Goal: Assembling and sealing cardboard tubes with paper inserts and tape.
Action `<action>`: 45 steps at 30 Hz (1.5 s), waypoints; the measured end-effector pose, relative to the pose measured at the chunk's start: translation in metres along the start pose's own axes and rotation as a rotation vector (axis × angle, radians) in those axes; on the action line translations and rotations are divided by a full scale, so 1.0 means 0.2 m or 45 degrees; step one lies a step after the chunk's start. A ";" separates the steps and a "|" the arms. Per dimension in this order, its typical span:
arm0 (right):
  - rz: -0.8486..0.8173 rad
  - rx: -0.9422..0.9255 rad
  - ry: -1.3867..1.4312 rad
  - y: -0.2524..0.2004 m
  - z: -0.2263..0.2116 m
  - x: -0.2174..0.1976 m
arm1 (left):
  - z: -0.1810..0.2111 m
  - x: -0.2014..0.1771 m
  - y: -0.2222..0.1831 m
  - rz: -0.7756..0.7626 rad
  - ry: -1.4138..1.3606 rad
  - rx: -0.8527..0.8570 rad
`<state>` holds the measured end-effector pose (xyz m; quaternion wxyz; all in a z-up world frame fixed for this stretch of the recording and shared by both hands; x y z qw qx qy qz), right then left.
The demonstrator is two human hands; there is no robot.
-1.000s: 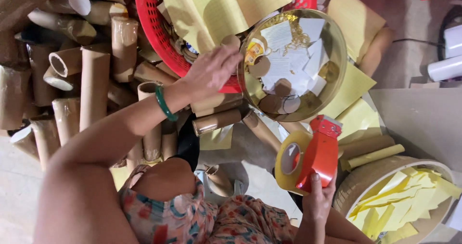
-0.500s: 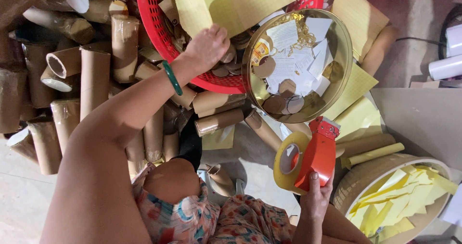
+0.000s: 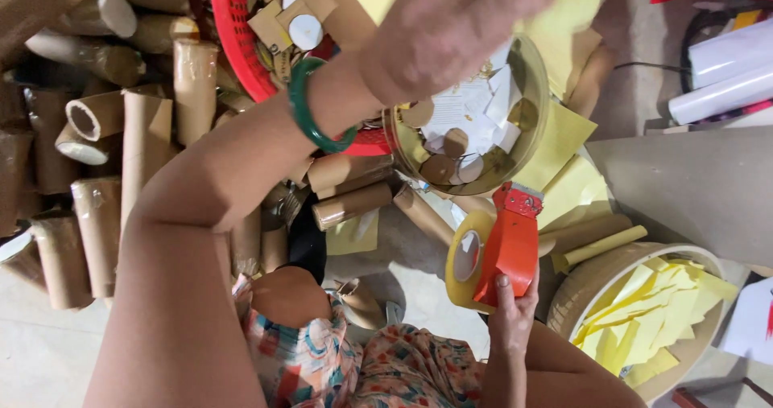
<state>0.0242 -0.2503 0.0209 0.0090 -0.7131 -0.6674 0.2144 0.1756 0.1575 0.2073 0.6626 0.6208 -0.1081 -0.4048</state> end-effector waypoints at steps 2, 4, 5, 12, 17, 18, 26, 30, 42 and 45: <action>0.015 -0.024 0.058 -0.01 -0.01 -0.01 | 0.03 0.12 0.01 0.069 -0.200 0.024; 0.040 0.004 0.083 -0.03 0.00 -0.03 | 0.07 0.34 -0.01 -0.103 -0.513 0.024; 0.050 0.005 0.083 -0.03 -0.02 -0.03 | 0.09 0.44 -0.04 -0.103 -0.523 0.028; 0.017 0.065 -0.161 -0.05 -0.04 -0.02 | 0.44 0.98 0.00 -0.595 -0.951 -0.059; 0.039 0.281 -0.165 -0.08 0.06 -0.01 | 1.03 1.30 0.05 -0.996 -1.449 -0.098; -0.035 0.227 -0.060 -0.08 0.07 0.02 | 1.20 1.31 0.05 -0.836 -1.433 0.150; -0.171 0.203 0.183 -0.13 0.06 0.07 | 1.17 1.00 0.12 -0.449 -1.716 0.295; -0.175 0.157 0.026 -0.11 0.06 0.07 | 0.96 1.33 -0.11 -1.056 -1.479 -0.484; -0.329 0.118 0.079 -0.13 0.08 0.16 | 0.09 1.48 -0.60 -0.943 -0.382 -0.585; -0.347 0.114 0.012 -0.14 0.12 0.16 | -0.13 1.41 -0.71 -0.920 0.063 -0.441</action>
Point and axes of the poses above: each hand's wrist, its own y-axis towards the middle knuckle, its own x-axis out of the palm, z = x × y, the point moved 10 cm from there along y, towards the middle knuckle, and after that the axes turned 2 degrees about -x, right-handed, at the moved point
